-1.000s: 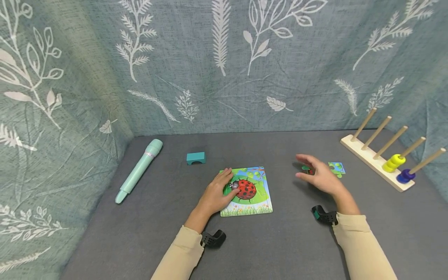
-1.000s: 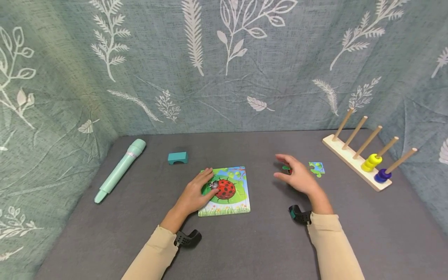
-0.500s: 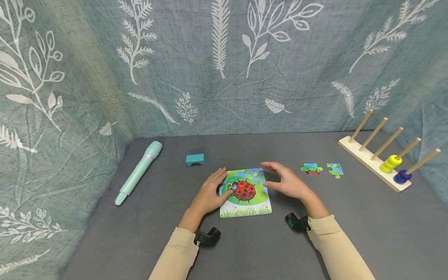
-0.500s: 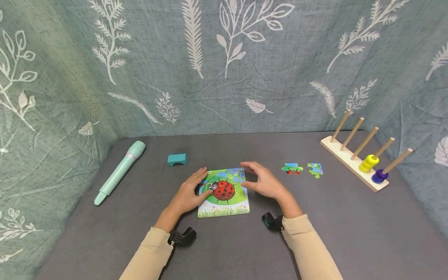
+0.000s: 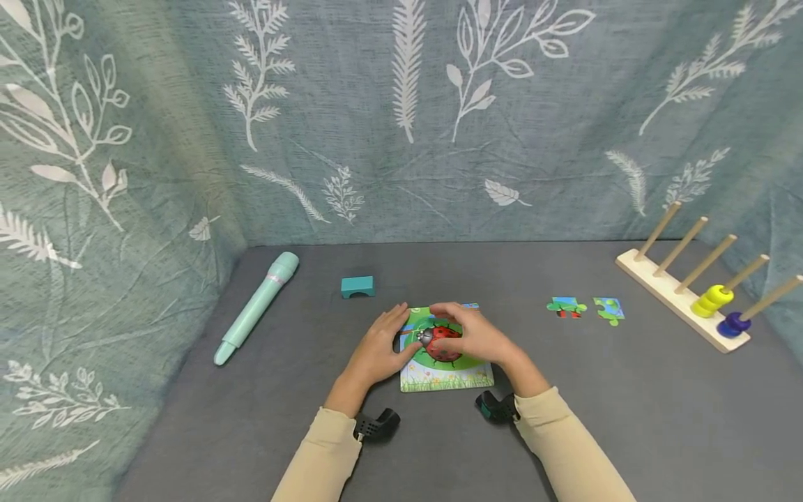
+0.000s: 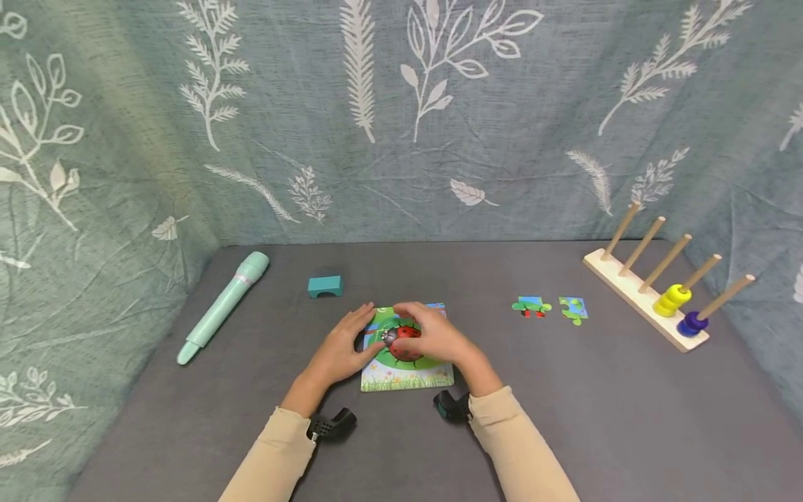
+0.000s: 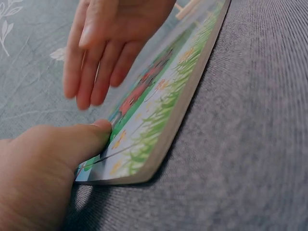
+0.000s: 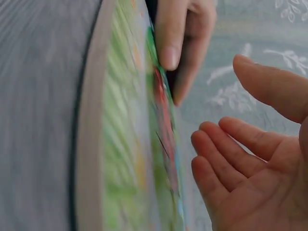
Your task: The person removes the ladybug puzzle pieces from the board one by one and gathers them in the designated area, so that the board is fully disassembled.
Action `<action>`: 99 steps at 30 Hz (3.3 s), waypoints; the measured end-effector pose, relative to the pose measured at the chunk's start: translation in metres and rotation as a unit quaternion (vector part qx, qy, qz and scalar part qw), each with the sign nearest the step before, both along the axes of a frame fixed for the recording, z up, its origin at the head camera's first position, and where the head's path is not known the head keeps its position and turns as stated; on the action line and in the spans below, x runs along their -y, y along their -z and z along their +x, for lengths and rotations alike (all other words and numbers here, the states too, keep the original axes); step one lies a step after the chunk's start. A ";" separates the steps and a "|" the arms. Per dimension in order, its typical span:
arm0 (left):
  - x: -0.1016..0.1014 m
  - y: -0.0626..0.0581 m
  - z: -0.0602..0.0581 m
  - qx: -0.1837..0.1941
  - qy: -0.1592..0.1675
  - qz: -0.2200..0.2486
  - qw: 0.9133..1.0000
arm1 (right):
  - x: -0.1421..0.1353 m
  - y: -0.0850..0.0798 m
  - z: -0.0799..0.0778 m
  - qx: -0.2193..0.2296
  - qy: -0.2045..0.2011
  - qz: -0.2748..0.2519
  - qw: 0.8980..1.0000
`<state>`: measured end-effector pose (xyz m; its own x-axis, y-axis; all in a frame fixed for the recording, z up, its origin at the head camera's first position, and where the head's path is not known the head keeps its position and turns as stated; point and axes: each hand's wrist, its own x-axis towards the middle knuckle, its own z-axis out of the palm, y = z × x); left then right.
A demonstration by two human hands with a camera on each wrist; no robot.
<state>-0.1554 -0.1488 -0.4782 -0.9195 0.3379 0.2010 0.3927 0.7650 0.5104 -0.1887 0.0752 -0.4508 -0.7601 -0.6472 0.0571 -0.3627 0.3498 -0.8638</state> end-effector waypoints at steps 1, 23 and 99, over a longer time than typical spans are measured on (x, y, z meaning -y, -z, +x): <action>0.000 0.000 0.000 -0.001 0.000 0.001 1.000 | 0.003 0.001 0.000 0.005 -0.003 0.002 1.000; 0.000 0.001 0.000 -0.005 0.001 0.009 1.000 | 0.028 0.005 0.008 -0.025 0.057 0.046 0.997; 0.000 -0.001 -0.002 0.014 -0.014 0.005 1.000 | -0.055 -0.018 -0.013 -0.084 0.200 0.072 0.974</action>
